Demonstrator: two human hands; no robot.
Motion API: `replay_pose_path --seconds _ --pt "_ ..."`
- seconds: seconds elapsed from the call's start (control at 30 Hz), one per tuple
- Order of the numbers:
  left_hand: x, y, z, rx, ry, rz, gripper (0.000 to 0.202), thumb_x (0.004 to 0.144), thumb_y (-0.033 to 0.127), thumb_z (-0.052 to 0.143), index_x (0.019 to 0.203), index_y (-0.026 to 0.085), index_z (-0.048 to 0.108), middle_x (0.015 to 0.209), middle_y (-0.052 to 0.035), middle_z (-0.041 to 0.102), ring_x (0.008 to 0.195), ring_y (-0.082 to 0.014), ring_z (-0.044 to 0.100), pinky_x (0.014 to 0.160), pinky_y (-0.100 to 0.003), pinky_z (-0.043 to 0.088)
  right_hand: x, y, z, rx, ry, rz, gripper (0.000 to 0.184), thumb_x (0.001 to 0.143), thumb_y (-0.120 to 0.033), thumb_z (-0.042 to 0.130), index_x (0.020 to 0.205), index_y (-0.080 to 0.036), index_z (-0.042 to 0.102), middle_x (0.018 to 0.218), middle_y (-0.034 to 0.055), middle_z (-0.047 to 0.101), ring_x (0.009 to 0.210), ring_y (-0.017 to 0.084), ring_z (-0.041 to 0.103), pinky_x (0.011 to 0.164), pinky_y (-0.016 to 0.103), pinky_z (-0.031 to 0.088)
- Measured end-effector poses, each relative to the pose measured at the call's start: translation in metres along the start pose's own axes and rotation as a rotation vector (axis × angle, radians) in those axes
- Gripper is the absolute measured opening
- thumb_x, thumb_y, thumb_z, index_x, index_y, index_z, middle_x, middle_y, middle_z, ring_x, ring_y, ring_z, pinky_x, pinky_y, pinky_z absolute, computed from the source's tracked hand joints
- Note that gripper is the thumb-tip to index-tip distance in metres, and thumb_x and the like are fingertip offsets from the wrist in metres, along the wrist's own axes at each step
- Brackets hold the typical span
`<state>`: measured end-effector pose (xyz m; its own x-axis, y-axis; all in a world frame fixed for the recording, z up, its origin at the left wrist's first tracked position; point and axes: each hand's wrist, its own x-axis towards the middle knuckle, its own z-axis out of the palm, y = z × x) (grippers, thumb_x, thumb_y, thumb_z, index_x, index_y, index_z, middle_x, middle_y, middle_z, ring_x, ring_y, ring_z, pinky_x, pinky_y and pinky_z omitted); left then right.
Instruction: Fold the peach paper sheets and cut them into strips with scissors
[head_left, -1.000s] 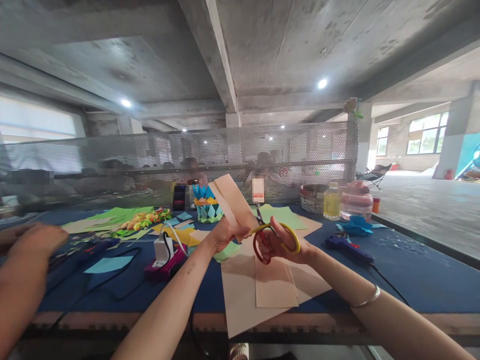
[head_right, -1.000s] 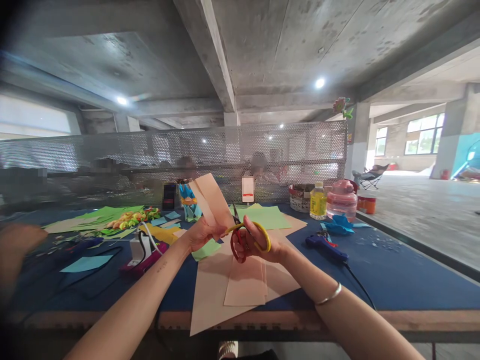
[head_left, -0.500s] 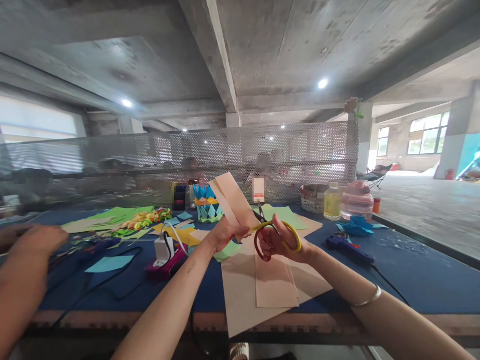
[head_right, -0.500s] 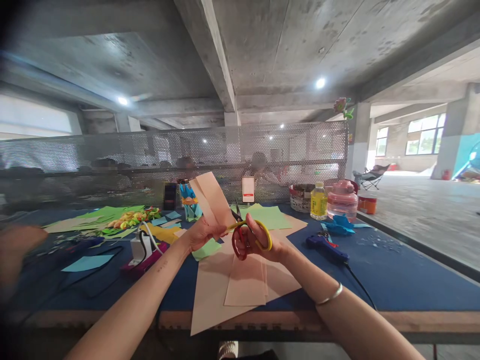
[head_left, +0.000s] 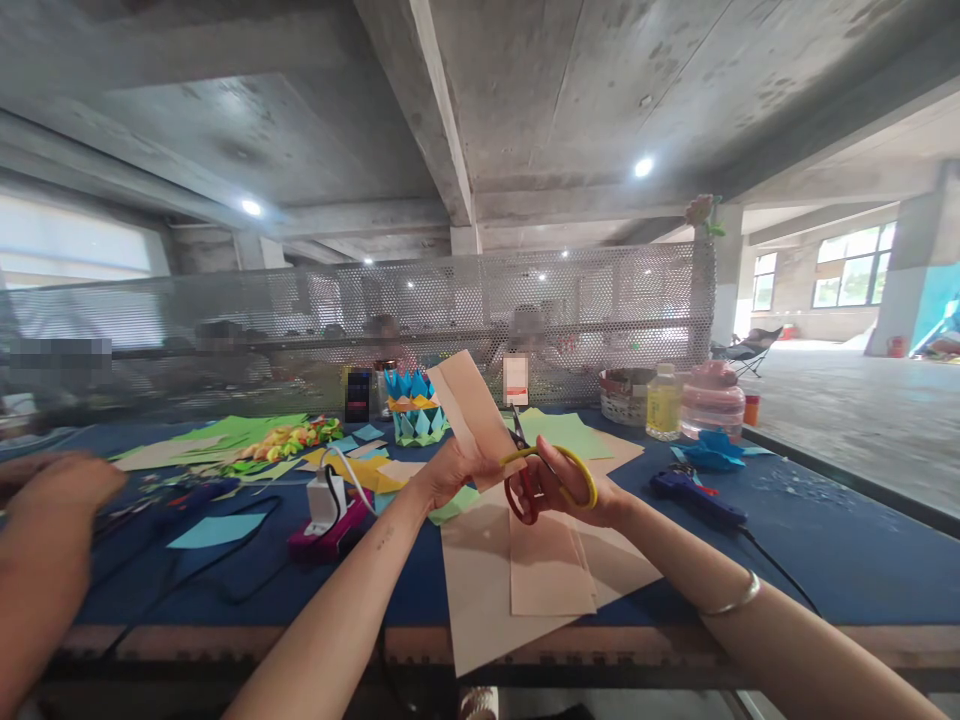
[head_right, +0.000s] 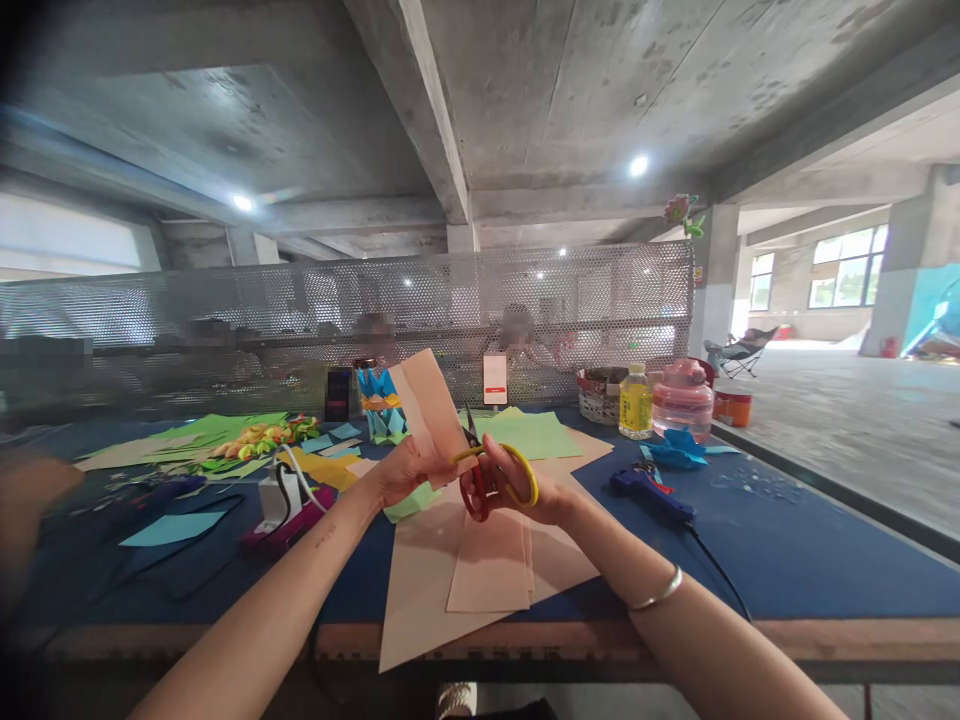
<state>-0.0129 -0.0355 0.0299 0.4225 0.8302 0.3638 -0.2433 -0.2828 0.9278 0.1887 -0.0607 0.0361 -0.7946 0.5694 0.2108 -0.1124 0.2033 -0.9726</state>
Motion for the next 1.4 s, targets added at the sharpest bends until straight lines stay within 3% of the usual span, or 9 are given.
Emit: replay_pose_path --seconds 0.17,0.27,0.4,0.5,0.67,0.83,1.2,1.4 --pt "-0.002 0.005 -0.001 -0.139 -0.006 -0.008 0.049 0.052 0.021 0.085 0.099 0.014 0.069 0.105 -0.0137 0.07 0.096 -0.0283 0.065 0.089 -0.04 0.046 -0.001 -0.001 0.001 -0.067 -0.013 0.013 0.077 0.087 -0.07 0.007 0.07 -0.013 0.057 0.066 0.0047 0.056 0.059 0.013 0.051 0.064 0.027 0.042" --pt "-0.002 0.01 -0.001 -0.306 0.096 -0.02 0.048 0.054 0.027 0.084 0.097 0.014 0.068 0.098 -0.0127 0.071 0.09 -0.029 0.066 0.085 -0.044 0.048 0.0 0.0 0.001 -0.086 -0.029 0.026 0.079 0.086 -0.07 0.004 0.069 -0.013 0.056 0.066 0.0051 0.056 0.058 0.012 0.051 0.063 0.027 0.041" --pt "0.004 0.008 -0.005 -0.394 0.321 0.022 0.034 0.057 0.029 0.083 0.085 0.016 0.068 0.082 -0.0056 0.073 0.076 -0.0215 0.068 0.078 -0.036 0.051 0.0 0.002 0.0 -0.085 -0.04 0.025 0.08 0.085 -0.071 0.004 0.069 -0.013 0.055 0.066 0.0052 0.055 0.058 0.013 0.052 0.062 0.027 0.041" --pt "0.009 0.002 -0.008 -0.376 0.366 0.04 0.03 0.056 0.023 0.083 0.081 0.016 0.068 0.077 -0.0029 0.073 0.07 -0.0175 0.067 0.072 -0.029 0.051 0.001 0.004 -0.001 -0.092 -0.051 0.031 0.078 0.085 -0.072 0.006 0.07 -0.013 0.055 0.066 0.0047 0.055 0.058 0.012 0.051 0.062 0.027 0.041" --pt "0.009 -0.001 -0.004 -0.324 0.366 0.029 0.026 0.053 0.023 0.084 0.073 0.014 0.069 0.07 -0.002 0.072 0.063 -0.0157 0.065 0.065 -0.026 0.049 0.003 0.009 -0.003 -0.114 -0.059 0.051 0.074 0.088 -0.069 0.011 0.071 -0.013 0.056 0.067 0.0046 0.056 0.058 0.012 0.05 0.063 0.027 0.041" --pt "0.008 0.0 0.001 -0.283 0.353 0.022 0.025 0.052 0.025 0.084 0.07 0.015 0.07 0.07 -0.0022 0.072 0.065 -0.0171 0.065 0.067 -0.027 0.048 0.004 0.016 -0.005 -0.11 -0.028 0.031 0.074 0.087 -0.07 0.013 0.068 -0.014 0.056 0.067 0.0045 0.054 0.058 0.012 0.05 0.064 0.028 0.041" --pt "0.011 -0.004 -0.007 -0.265 0.404 0.064 0.026 0.052 0.022 0.084 0.074 0.015 0.071 0.074 -0.0014 0.072 0.066 -0.0131 0.063 0.067 -0.024 0.047 0.003 0.016 -0.005 -0.055 0.051 0.009 0.072 0.085 -0.072 0.013 0.073 -0.014 0.054 0.065 0.0019 0.052 0.056 0.011 0.049 0.063 0.027 0.041" --pt "0.007 -0.001 0.0 -0.228 0.385 0.042 0.028 0.05 0.023 0.085 0.073 0.014 0.071 0.071 -0.0022 0.071 0.064 -0.0143 0.062 0.063 -0.024 0.045 0.004 0.02 -0.005 -0.066 0.04 0.008 0.072 0.086 -0.071 0.013 0.073 -0.014 0.055 0.064 0.0021 0.053 0.056 0.011 0.05 0.062 0.027 0.041"
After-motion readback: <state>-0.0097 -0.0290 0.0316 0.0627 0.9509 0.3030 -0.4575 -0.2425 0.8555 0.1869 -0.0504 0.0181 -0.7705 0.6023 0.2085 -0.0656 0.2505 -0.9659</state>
